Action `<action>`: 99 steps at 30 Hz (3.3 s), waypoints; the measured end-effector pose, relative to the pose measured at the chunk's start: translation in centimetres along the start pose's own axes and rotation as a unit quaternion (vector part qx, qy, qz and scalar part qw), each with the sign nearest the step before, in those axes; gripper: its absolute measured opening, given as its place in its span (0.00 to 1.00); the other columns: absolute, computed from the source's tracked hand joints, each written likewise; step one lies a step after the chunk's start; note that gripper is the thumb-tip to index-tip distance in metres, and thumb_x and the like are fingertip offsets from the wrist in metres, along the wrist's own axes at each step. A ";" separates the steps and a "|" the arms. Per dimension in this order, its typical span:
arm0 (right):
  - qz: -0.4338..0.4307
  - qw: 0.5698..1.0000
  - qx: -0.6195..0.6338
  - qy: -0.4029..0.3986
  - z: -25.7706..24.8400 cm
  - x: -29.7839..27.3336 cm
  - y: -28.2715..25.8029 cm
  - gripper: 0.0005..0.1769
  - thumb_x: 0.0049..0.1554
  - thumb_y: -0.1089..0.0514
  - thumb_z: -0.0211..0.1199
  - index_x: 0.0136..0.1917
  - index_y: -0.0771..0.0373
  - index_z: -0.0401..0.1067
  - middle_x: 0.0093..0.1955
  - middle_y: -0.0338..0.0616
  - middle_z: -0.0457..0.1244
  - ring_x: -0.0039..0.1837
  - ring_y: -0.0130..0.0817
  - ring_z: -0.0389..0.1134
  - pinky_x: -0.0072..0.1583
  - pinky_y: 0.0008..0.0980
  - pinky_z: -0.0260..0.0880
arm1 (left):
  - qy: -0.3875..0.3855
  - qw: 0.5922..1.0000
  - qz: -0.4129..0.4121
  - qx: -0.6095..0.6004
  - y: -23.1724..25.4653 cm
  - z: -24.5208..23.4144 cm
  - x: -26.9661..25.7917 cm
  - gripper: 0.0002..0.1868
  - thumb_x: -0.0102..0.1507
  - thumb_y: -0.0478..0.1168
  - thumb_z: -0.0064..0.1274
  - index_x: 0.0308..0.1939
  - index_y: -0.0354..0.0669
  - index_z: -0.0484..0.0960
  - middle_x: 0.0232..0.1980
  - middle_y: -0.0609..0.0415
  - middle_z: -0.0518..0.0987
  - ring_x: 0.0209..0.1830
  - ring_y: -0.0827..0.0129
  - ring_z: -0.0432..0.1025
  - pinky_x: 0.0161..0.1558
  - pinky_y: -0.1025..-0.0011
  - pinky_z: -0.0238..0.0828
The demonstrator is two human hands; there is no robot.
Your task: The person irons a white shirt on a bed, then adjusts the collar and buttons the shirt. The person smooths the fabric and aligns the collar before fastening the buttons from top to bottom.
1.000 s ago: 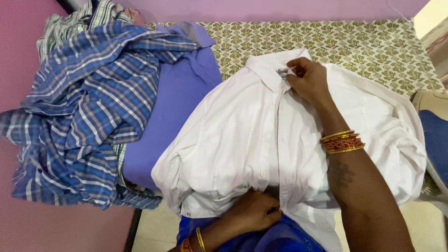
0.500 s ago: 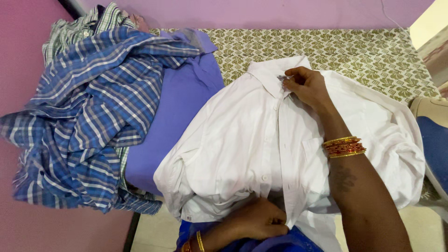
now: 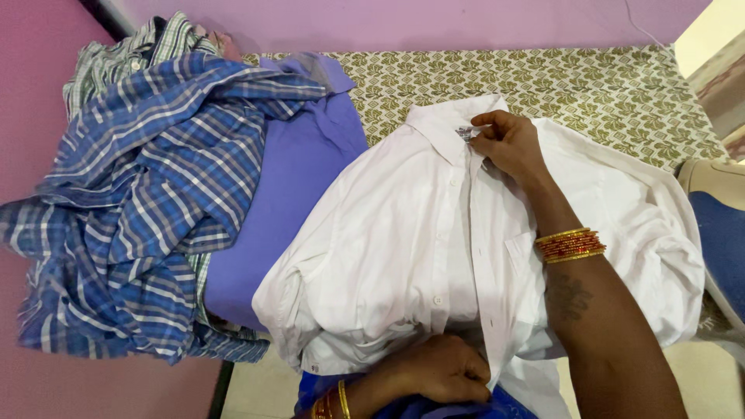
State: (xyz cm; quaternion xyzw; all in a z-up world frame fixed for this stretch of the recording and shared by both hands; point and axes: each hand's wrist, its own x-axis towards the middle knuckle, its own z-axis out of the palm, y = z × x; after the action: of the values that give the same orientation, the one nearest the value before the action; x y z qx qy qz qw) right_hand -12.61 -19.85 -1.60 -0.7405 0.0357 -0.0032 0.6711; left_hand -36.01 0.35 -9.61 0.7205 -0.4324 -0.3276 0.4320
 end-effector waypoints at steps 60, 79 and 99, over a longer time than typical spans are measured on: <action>-0.256 0.956 -0.116 -0.089 -3.3 -8.5 -6.4 0.08 0.69 0.62 0.65 0.61 0.64 0.76 0.52 0.42 0.70 0.51 0.27 0.73 0.49 0.27 0.73 | 0.515 0.756 -0.195 0.353 1.0 -7.8 -16.3 0.26 0.53 0.35 0.62 0.57 0.46 0.81 0.50 0.46 0.74 0.55 0.50 0.68 0.57 0.55 0.66; -0.380 0.748 -0.535 -0.101 9.2 0.8 -0.5 0.29 0.52 0.64 0.65 0.67 0.51 0.73 0.70 0.40 0.65 0.74 0.48 0.59 0.64 0.50 0.66 | 0.559 0.772 -0.116 0.280 -1.9 -11.8 -15.8 0.09 0.60 0.35 0.56 0.43 0.38 0.76 0.41 0.45 0.78 0.44 0.45 0.73 0.47 0.53 0.67; -0.319 0.795 -0.497 -0.136 9.9 4.4 3.0 0.29 0.52 0.64 0.55 0.66 0.51 0.72 0.71 0.41 0.62 0.76 0.43 0.55 0.71 0.55 0.49 | 0.537 0.582 -0.195 0.579 0.8 -22.3 -16.5 0.13 0.65 0.33 0.53 0.54 0.42 0.80 0.50 0.50 0.79 0.44 0.54 0.77 0.42 0.61 0.75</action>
State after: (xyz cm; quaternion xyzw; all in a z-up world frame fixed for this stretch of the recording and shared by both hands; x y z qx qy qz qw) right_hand -7.84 -10.57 -5.73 -0.9346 -0.2971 -0.0984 0.1693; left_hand -24.22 22.66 1.89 0.9293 -0.0687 0.3629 0.0028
